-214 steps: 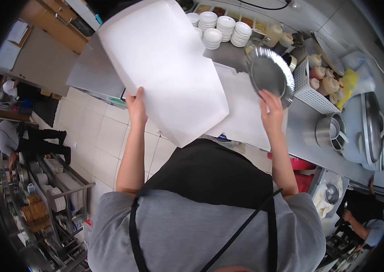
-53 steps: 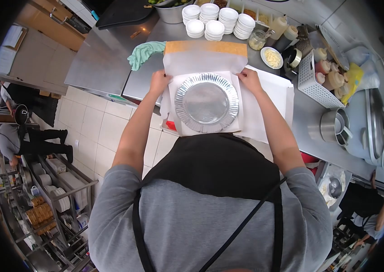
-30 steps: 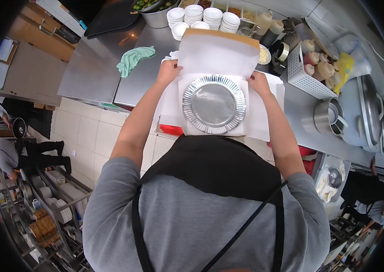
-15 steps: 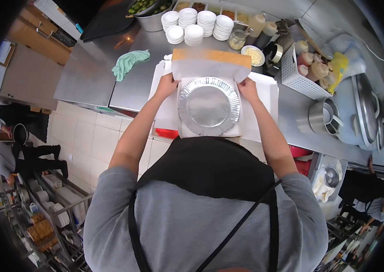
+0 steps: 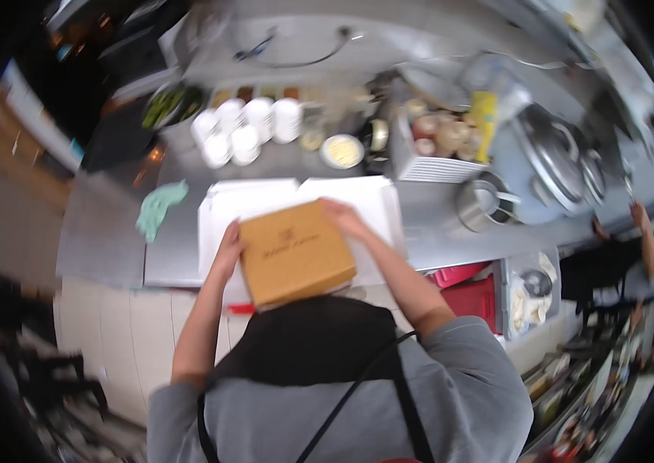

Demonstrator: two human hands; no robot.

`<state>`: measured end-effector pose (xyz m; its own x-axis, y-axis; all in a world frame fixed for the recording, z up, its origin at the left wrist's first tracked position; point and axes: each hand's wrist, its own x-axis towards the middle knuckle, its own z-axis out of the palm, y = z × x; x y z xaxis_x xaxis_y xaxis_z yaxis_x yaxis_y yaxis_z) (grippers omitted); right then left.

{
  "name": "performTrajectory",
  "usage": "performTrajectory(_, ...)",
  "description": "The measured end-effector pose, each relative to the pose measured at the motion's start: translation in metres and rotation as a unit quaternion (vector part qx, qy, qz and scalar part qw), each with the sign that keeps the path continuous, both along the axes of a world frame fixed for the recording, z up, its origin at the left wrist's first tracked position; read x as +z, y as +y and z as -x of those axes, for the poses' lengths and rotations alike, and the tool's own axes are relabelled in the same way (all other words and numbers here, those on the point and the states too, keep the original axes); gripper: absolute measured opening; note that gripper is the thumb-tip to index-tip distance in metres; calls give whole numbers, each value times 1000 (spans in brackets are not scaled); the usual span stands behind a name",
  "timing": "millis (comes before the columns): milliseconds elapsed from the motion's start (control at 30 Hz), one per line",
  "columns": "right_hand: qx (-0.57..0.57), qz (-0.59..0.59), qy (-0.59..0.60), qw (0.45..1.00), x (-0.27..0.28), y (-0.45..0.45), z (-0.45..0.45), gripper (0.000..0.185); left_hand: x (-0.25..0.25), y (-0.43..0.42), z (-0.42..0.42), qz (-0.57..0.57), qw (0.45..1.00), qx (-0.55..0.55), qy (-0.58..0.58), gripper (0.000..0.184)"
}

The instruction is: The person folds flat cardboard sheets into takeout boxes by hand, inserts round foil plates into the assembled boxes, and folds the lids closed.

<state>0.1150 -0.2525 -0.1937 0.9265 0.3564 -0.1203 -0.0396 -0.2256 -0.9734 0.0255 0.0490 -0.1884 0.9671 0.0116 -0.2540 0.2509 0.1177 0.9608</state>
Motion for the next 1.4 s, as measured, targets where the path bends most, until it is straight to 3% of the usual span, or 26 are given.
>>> performTrajectory(33,-15,77,-36,996,-13,4,5,48,2,-4,4,21,1000,-19,1,70)
performTrajectory(67,3,146,37,989,11,7,13,49,-5,-9,5,38,999,3,7,67)
performTrajectory(100,-8,176,43,983,0,9,13,51,7,-20,11,111,993,23,19,66)
performTrajectory(133,-31,182,9,983,-20,13,14,52,15,-27,18,176,984,-26,13,65)
performTrajectory(267,-37,127,28,991,-1,10,37,54,-8,-43,28,147,983,112,-11,58)
performTrajectory(333,-34,-114,123,985,5,10,53,56,6,-51,30,163,982,90,-4,57)
performTrajectory(400,-40,-149,117,981,10,0,58,57,15,-56,25,179,981,67,3,56)
performTrajectory(467,-36,-181,111,977,15,-13,57,58,19,-59,18,242,969,-40,-32,56)
performTrajectory(567,-173,-298,89,935,37,-29,50,56,18,-49,3,293,951,-94,-7,59)
performTrajectory(633,-270,-358,79,890,60,-36,53,58,11,-45,9,194,980,-53,2,65)
performTrajectory(700,-317,-385,29,866,58,-27,53,63,17,-59,17,235,971,-49,20,58)
performTrajectory(733,-331,-371,-20,867,57,-16,59,66,14,-59,16,229,967,-108,-27,60)
performTrajectory(767,-306,-393,0,867,74,-2,78,71,28,-69,16,222,972,-71,-20,68)
performTrajectory(833,-252,-413,39,874,86,24,101,77,44,-68,5,321,946,-24,-41,66)
performTrajectory(933,-199,-388,35,899,70,44,124,88,93,-50,-4,186,974,61,-113,67)
performTrajectory(1000,-209,-273,51,938,58,37,127,91,131,-37,-6,103,980,38,-168,78)
performTrajectory(1033,-194,-272,57,941,60,32,125,91,151,-28,-6,45,979,13,-199,86)
performTrajectory(1067,-237,-185,-1,954,66,26,123,90,174,-24,0,41,979,27,-199,86)
performTrajectory(1100,-277,-96,-61,954,73,23,122,90,198,-25,7,-189,949,-2,-254,89)
performTrajectory(1133,-266,-97,-59,957,85,22,121,90,213,-29,13,-409,865,-33,-289,92)
performTrajectory(1167,-234,-34,-165,958,100,21,119,86,221,-37,19,-412,866,-26,-282,92)
performTrajectory(1233,-167,45,-317,932,114,24,112,82,227,-58,27,-621,719,-155,-270,91)
performTrajectory(1333,-86,53,-364,926,115,35,102,84,193,-76,23,-629,684,-172,-326,92)
performTrajectory(1400,-69,10,-323,944,109,39,98,87,190,-78,21,-625,689,-172,-325,92)
